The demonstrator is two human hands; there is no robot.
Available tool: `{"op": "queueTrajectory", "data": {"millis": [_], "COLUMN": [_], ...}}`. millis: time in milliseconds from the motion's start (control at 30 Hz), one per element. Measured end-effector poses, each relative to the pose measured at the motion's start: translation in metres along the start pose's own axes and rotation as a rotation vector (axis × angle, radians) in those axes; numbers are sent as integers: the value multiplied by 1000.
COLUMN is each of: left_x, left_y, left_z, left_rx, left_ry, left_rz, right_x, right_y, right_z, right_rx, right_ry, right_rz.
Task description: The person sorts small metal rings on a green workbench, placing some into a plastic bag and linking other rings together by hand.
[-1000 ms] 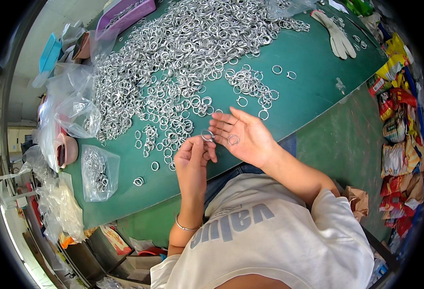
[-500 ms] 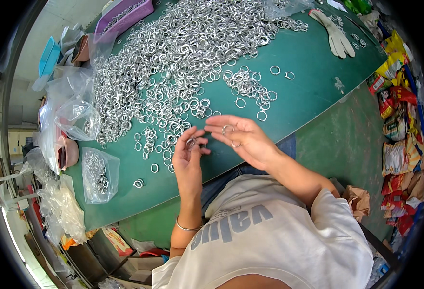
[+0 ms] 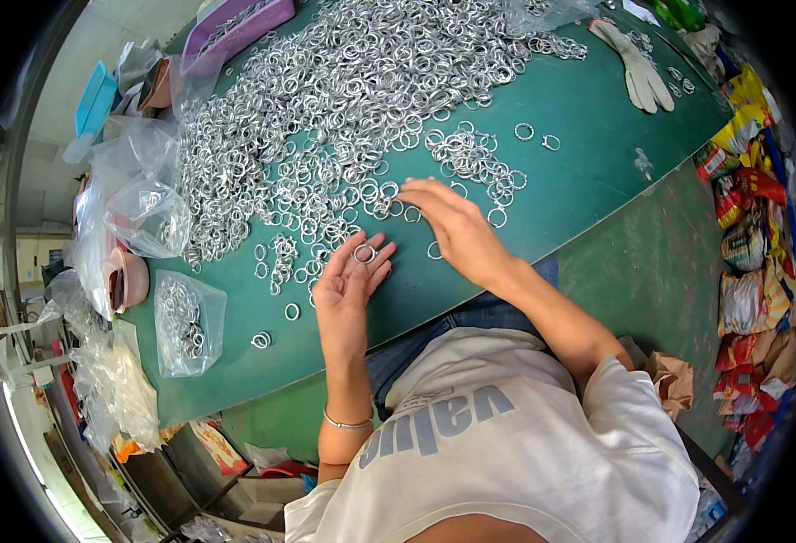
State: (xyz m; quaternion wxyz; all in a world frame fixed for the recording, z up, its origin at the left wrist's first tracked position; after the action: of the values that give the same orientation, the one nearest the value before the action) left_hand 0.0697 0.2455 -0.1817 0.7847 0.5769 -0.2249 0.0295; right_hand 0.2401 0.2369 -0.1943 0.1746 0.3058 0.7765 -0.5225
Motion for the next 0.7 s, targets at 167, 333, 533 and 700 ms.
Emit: {"op": "queueTrajectory", "data": {"millis": [167,333,533,700], "left_x": [-2,1,13,17], "left_y": [-7,-25,-17,-16], "left_z": [4,17,27,27], "left_rx": [-156,-328,-340,-355], "left_ry": [-82,-127,-61,-64], "left_rz": [328,591,496,522], "right_x": [-12,-13,-12,-12], "right_y": [-3,-10,-4,-5], "right_z": [1,-4,1,0], "right_rx": [-56,-30,-96,-86], "right_ry": [27,42,45,128], "right_rz": [403,428,443,428]}}
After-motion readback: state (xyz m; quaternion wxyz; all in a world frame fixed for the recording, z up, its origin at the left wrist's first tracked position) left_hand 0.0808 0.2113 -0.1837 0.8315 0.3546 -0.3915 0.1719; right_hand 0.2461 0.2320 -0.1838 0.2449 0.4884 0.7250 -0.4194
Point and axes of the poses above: each hand's wrist, its own z-axis away from the middle knuckle, its own x-axis out of the palm, y = z × x, the point moved 3 cm from there along -z, towards the middle knuckle, and after that the axes turned 7 degrees about z, right-handed, at the moved point
